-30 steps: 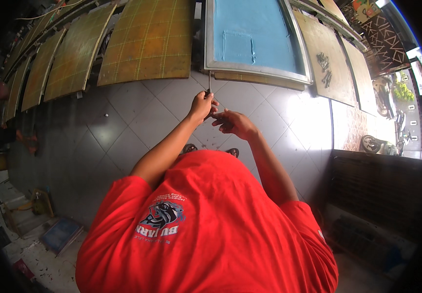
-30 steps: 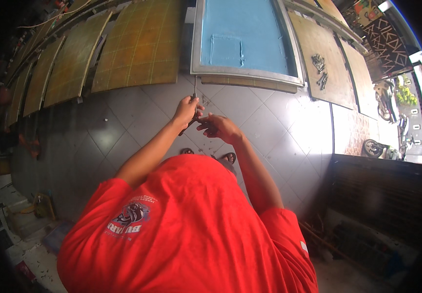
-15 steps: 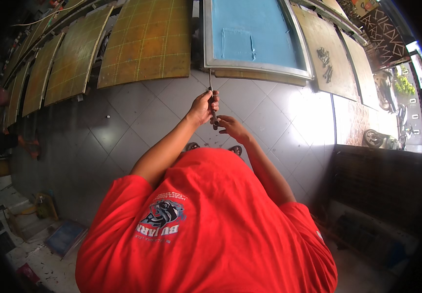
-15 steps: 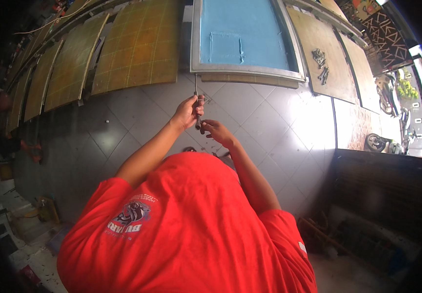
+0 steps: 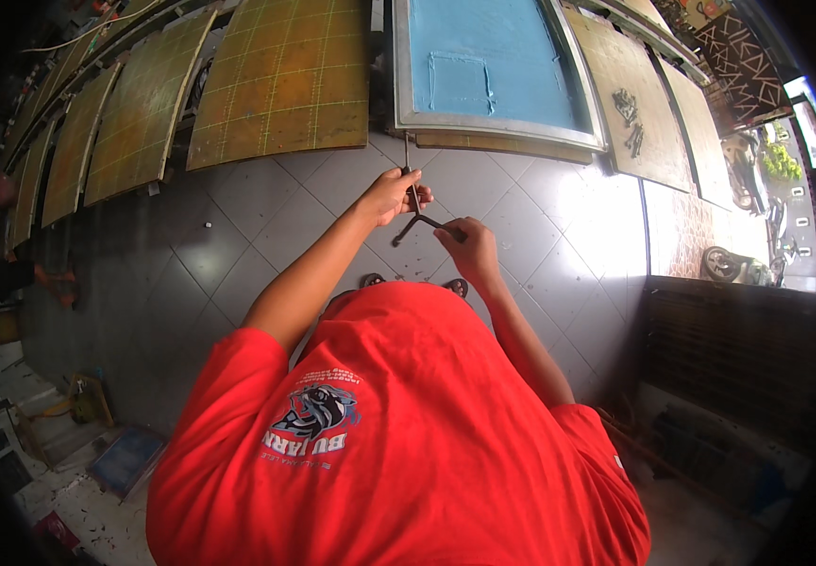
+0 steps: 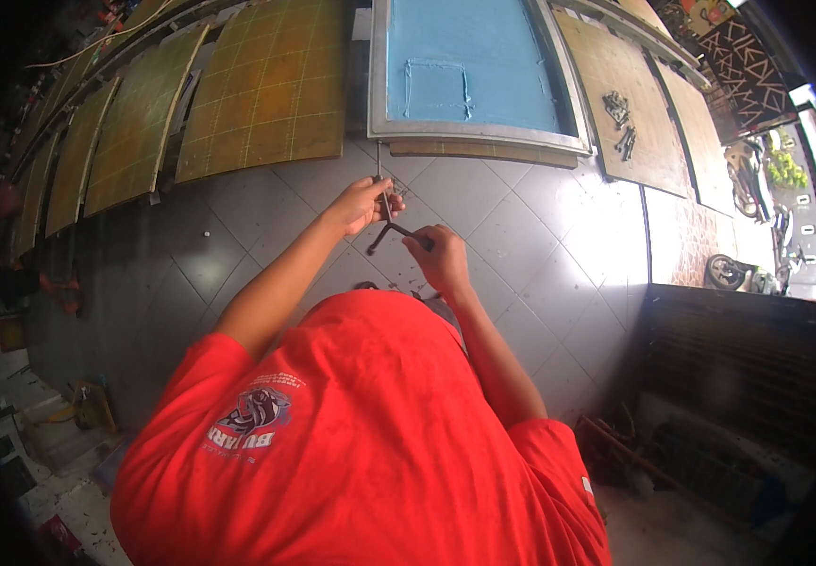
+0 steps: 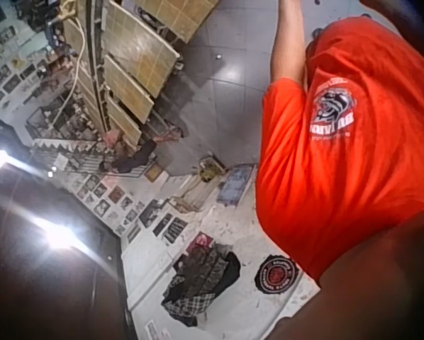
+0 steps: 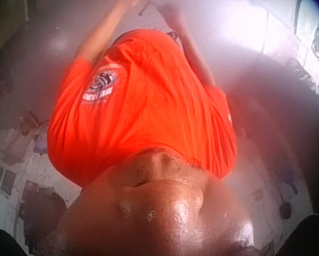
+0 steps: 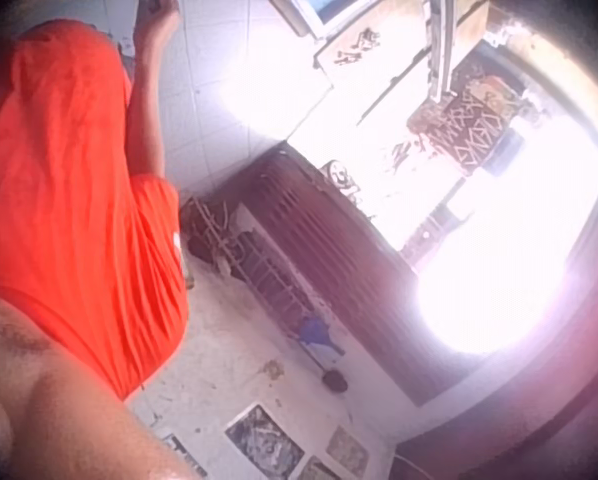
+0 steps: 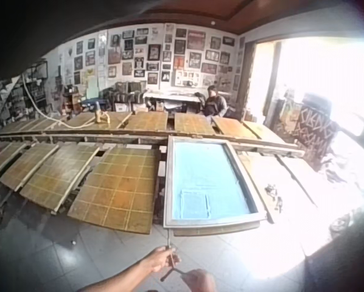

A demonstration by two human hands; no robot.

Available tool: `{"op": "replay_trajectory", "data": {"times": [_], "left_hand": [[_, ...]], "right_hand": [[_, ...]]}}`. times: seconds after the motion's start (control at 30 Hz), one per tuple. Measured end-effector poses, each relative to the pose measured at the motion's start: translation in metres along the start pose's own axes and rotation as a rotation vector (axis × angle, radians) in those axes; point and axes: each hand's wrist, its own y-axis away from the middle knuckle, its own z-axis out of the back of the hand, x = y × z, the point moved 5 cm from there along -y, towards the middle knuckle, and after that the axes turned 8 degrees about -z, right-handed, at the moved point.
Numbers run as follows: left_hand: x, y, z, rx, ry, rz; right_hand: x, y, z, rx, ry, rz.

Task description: The person loosens a bolt on a screen frame using a wrench, replaces the existing screen with a different one from a stack, and then tightens the bolt on the new screen using the wrench.

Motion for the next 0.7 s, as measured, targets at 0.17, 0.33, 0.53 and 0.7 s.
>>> {"op": "replay_trajectory", "data": {"times": [0.17,0.33,0.53,0.7], "left_hand": [[0.022,-0.017,0.003,-0.085,0.182,-0.004],[0.031,-0.012,0.005,0.070,0.379,0.108],[0.038,0.007,0.011,0.011,0.121,0.092],[0.042,0.037,0.068,-0.069,0.133,0.069]], "right_hand": [[0.044,0.011,-0.007,0.085,0.015,0.263],[0.002,-0.053,0.002,-0.117,-0.141,-0.012],[-0.006,-0.124,-0.055,0.313,-0.414,-0.279],[-0.005,-0.123,-0.076,0.412,-0.658,-0.475]]}}
